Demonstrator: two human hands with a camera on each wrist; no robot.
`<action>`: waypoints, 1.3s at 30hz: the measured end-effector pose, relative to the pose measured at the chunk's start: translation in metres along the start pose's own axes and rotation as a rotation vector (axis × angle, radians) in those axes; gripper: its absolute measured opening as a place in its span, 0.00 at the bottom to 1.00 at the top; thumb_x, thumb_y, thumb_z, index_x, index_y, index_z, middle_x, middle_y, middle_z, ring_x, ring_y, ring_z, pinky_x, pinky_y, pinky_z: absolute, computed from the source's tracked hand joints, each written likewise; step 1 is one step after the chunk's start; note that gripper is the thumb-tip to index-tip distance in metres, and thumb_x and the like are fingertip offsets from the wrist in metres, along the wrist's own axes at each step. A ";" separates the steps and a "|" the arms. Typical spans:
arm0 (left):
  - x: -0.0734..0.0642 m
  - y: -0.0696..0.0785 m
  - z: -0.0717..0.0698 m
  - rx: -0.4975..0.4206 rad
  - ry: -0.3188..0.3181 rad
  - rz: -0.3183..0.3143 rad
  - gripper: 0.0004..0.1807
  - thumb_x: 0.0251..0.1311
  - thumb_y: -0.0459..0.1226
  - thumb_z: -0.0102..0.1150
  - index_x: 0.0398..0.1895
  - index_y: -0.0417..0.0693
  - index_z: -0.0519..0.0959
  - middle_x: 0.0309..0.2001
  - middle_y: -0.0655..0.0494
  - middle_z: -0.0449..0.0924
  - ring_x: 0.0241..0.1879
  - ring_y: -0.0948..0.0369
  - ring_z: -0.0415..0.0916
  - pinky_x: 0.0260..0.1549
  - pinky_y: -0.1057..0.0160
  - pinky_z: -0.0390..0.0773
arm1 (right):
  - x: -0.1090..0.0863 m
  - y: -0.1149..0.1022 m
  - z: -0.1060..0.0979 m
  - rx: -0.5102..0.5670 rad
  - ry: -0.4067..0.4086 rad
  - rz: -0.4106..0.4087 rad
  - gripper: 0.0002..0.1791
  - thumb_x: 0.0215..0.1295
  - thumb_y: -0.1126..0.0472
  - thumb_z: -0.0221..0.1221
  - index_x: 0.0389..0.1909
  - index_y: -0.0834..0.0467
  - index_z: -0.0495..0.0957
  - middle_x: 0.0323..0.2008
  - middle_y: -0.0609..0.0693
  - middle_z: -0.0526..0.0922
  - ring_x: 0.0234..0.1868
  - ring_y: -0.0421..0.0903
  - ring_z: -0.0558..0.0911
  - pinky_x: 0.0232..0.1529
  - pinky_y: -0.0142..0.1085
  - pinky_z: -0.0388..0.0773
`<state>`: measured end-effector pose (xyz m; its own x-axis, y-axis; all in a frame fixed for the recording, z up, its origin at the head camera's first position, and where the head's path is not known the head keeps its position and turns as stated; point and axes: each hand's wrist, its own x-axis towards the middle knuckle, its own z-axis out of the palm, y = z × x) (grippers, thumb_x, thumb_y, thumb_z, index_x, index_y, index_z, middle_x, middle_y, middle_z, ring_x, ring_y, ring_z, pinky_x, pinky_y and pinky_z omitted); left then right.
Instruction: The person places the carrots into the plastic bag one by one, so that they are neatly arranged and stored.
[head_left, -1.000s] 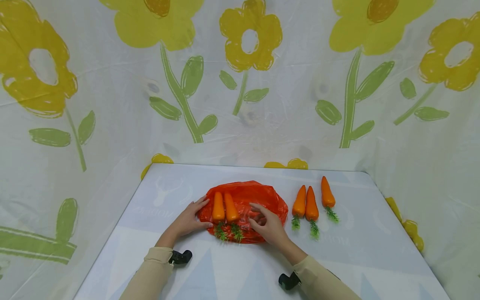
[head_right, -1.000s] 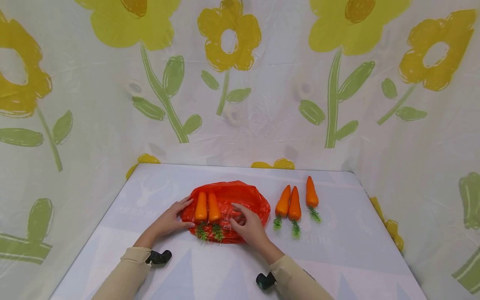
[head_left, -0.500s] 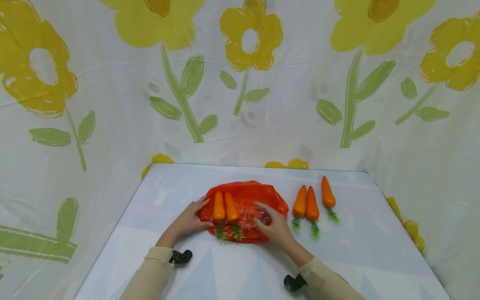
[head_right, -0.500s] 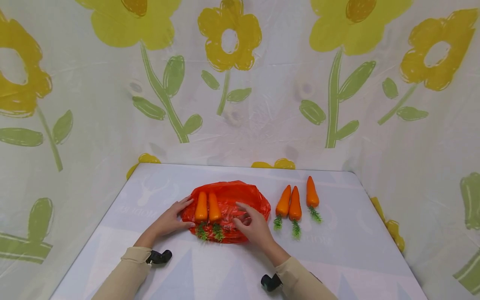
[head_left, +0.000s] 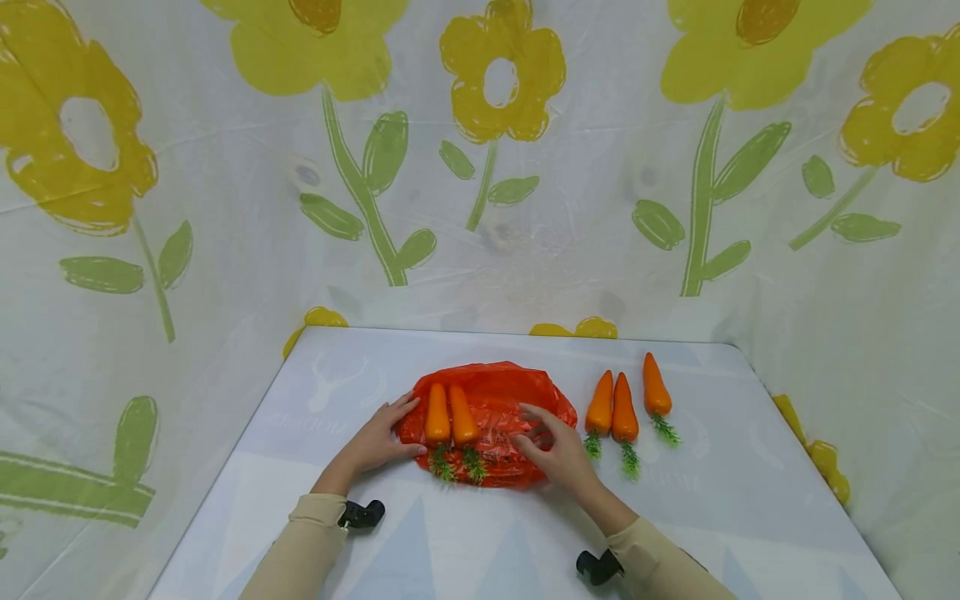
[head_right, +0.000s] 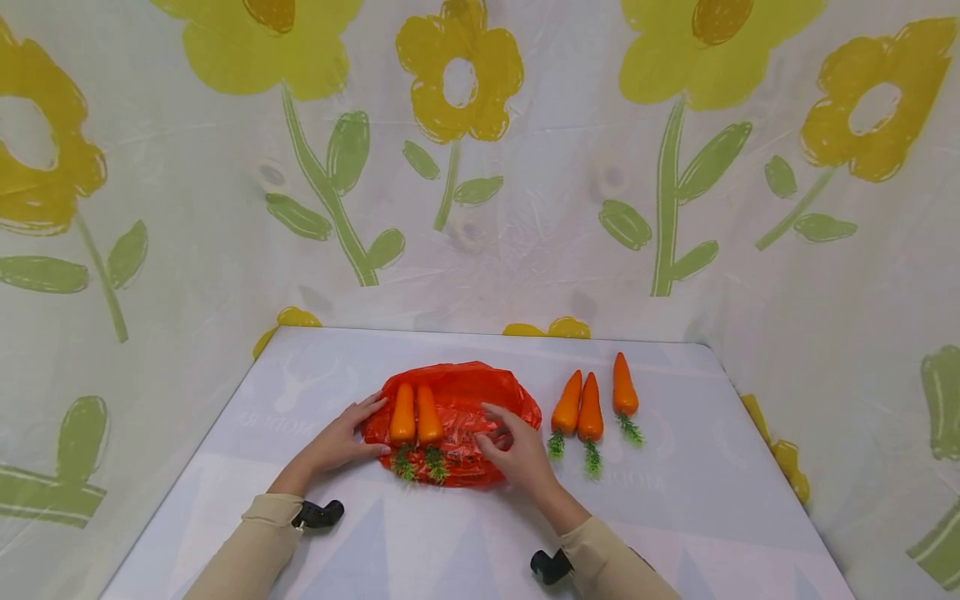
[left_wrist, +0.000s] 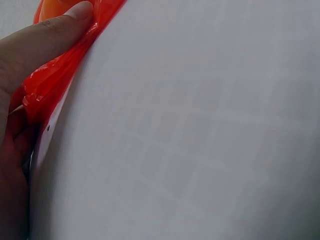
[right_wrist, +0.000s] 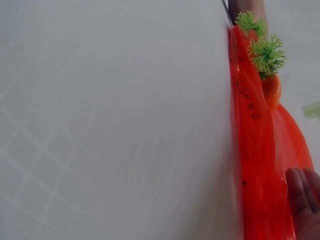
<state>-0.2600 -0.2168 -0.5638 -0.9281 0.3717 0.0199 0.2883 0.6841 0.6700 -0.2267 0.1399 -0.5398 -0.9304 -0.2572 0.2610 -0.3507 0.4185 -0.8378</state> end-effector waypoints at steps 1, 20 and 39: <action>0.000 0.000 0.000 -0.001 -0.001 -0.003 0.53 0.54 0.55 0.74 0.78 0.43 0.61 0.80 0.45 0.51 0.75 0.28 0.45 0.70 0.30 0.53 | 0.000 0.000 -0.001 0.004 0.001 0.003 0.28 0.65 0.62 0.68 0.66 0.58 0.75 0.54 0.59 0.85 0.38 0.42 0.84 0.42 0.33 0.84; 0.000 0.003 0.001 -0.019 -0.009 -0.043 0.52 0.54 0.54 0.75 0.78 0.45 0.62 0.81 0.49 0.51 0.75 0.29 0.44 0.70 0.30 0.52 | -0.003 0.003 -0.016 -0.031 0.035 0.056 0.28 0.66 0.60 0.68 0.66 0.56 0.75 0.53 0.56 0.85 0.42 0.44 0.84 0.44 0.31 0.83; 0.000 0.002 0.000 -0.010 -0.006 -0.034 0.52 0.54 0.55 0.75 0.78 0.45 0.62 0.80 0.47 0.51 0.75 0.28 0.44 0.70 0.30 0.53 | 0.000 0.000 -0.027 -0.038 0.051 0.009 0.27 0.68 0.60 0.67 0.67 0.49 0.75 0.56 0.56 0.84 0.45 0.44 0.83 0.46 0.34 0.84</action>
<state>-0.2595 -0.2152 -0.5620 -0.9359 0.3523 -0.0078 0.2541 0.6901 0.6777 -0.2292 0.1636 -0.5265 -0.9375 -0.2091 0.2780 -0.3449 0.4540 -0.8216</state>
